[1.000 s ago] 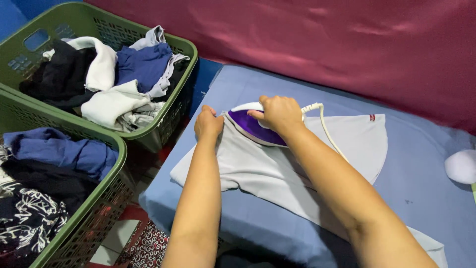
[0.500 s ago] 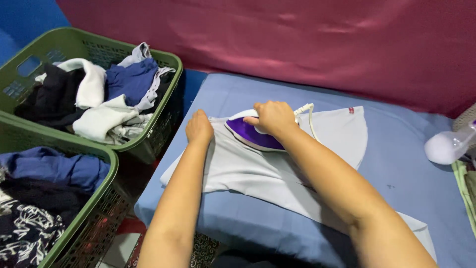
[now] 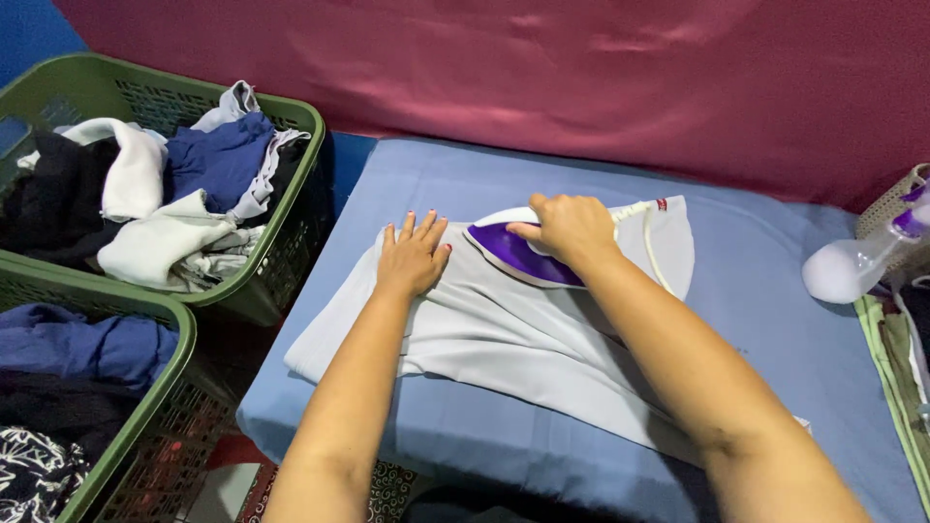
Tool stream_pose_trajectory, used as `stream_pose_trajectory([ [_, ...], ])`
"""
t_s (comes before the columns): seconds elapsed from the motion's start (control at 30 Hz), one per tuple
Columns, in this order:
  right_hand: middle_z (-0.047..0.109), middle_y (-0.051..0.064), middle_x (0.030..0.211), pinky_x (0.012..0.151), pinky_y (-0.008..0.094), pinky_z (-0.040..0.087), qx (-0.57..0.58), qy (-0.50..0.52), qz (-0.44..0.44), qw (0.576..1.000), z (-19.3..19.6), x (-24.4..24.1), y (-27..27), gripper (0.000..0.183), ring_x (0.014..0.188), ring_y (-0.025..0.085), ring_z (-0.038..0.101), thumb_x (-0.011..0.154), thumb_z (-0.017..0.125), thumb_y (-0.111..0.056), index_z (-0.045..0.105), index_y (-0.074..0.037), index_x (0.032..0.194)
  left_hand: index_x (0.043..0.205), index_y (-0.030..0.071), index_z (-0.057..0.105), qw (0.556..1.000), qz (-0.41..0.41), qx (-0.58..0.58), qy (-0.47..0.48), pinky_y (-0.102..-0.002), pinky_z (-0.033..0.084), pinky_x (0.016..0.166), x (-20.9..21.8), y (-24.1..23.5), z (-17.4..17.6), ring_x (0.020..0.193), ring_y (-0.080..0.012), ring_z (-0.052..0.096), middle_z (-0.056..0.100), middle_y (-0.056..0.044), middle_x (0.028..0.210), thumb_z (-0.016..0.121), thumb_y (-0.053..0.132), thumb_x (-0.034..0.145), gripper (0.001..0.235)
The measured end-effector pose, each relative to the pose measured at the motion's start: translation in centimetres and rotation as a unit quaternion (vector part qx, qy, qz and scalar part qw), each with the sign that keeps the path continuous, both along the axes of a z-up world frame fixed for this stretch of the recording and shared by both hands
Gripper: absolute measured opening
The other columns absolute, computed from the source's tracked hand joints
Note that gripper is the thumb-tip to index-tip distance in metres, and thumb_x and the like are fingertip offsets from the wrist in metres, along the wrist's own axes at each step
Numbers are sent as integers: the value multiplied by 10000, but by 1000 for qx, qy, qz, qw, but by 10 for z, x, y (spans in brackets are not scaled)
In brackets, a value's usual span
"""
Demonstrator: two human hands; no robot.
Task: Ironing a grey garment on a flat surface.
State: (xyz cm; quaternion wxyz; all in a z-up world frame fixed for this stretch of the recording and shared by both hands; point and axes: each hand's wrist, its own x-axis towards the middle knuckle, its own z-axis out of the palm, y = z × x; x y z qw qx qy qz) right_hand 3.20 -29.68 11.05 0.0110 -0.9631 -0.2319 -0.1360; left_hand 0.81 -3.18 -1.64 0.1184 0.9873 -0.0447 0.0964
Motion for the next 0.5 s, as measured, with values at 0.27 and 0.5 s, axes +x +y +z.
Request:
stream_pose_trajectory([
  [0.27,737,185,779,674,518,559,19,18,-31,999,-7,10,0,608,752,392,721,867,639,-696,738,-105,967,1563,259,394,1000,4,17,14,-559,129,1227,-4,-1,9,1547,-291,205,302,-2,1663,440,505,993,623],
  [0.5,746,172,817,684,517,564,-38,34,-49,997,14,-21,-102,662,776,386,727,838,597,-749,750,-143,1058,1586,278,349,998,16,40,38,-546,123,1238,-7,-5,17,1560,-286,172,267,3,1679,419,561,993,661],
])
